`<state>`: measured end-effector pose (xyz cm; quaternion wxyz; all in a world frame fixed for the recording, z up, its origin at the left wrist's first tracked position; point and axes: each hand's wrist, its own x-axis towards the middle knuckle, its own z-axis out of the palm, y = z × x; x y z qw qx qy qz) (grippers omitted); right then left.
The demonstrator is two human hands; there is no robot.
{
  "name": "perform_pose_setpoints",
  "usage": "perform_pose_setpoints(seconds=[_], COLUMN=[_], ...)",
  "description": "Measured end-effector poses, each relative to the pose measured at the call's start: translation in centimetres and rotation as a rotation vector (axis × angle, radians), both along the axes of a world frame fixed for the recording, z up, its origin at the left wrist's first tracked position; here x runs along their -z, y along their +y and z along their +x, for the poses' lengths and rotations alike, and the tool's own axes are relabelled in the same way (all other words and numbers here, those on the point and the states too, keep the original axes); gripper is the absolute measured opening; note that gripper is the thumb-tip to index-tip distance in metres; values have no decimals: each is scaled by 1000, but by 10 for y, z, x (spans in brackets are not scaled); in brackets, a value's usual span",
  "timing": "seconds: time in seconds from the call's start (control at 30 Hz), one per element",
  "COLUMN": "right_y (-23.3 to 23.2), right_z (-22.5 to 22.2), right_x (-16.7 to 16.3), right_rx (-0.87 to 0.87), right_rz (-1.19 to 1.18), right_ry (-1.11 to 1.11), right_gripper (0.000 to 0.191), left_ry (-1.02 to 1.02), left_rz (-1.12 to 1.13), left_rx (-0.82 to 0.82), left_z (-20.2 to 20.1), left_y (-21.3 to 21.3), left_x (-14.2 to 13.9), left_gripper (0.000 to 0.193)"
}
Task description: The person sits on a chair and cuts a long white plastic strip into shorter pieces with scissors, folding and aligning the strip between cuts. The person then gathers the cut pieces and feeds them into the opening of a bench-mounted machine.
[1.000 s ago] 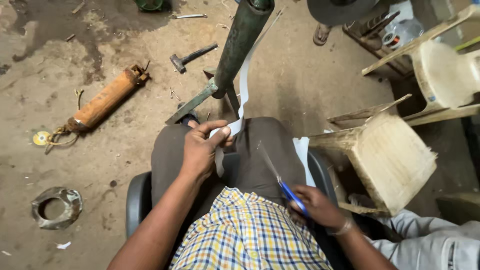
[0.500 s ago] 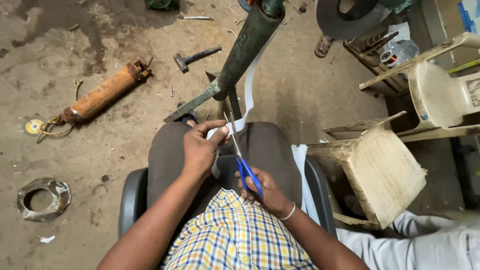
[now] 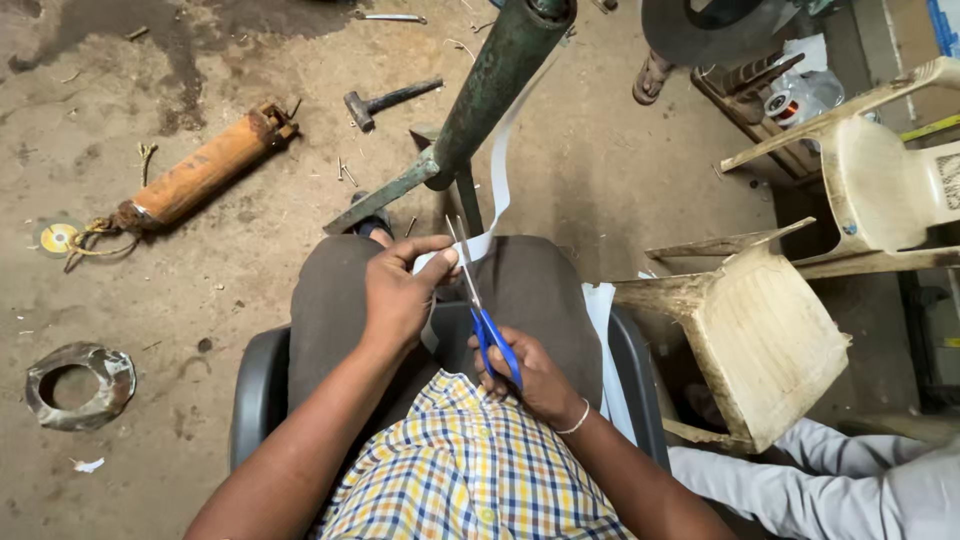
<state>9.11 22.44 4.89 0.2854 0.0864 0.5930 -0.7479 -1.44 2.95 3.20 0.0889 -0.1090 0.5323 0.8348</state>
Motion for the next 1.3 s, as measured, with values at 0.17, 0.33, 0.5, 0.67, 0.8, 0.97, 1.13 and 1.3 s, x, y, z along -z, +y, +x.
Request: perform_pose_setpoints(seconds=[0.17,0.33,0.5,0.67,0.8,0.97,1.13,1.3], right_y=[0,0,4,7,22,66,87,88], right_z=[0,0,4,6,8,31,70,104], right_x=[-1,0,8,14,-10,-70,-70,-32], right_rx=[-17,-3,4,5,-56,-504,-253,23], right_rz=[12,22,25,15,320,1052,1075,711], right_ry=[-1,-1,9,-4,-153,321,42,-209], right_gripper=[41,42,38,34,35,32,26,24], left_ry=[-3,4,-9,-25,-8,86,177,138], left_rz=[3,4,-51,5,-83,-184,-384,-348], left_rx=[-10,-2,9,14,29,45,91,117], left_z=[1,0,0,-1,-4,-5,1,0], left_y=[1,1,-1,0,-11,-28,-35,-41], left_x=[0,-1,-3,-4,-7,-15,-19,-14], left_gripper=[23,22,21,21,23,24,23,22])
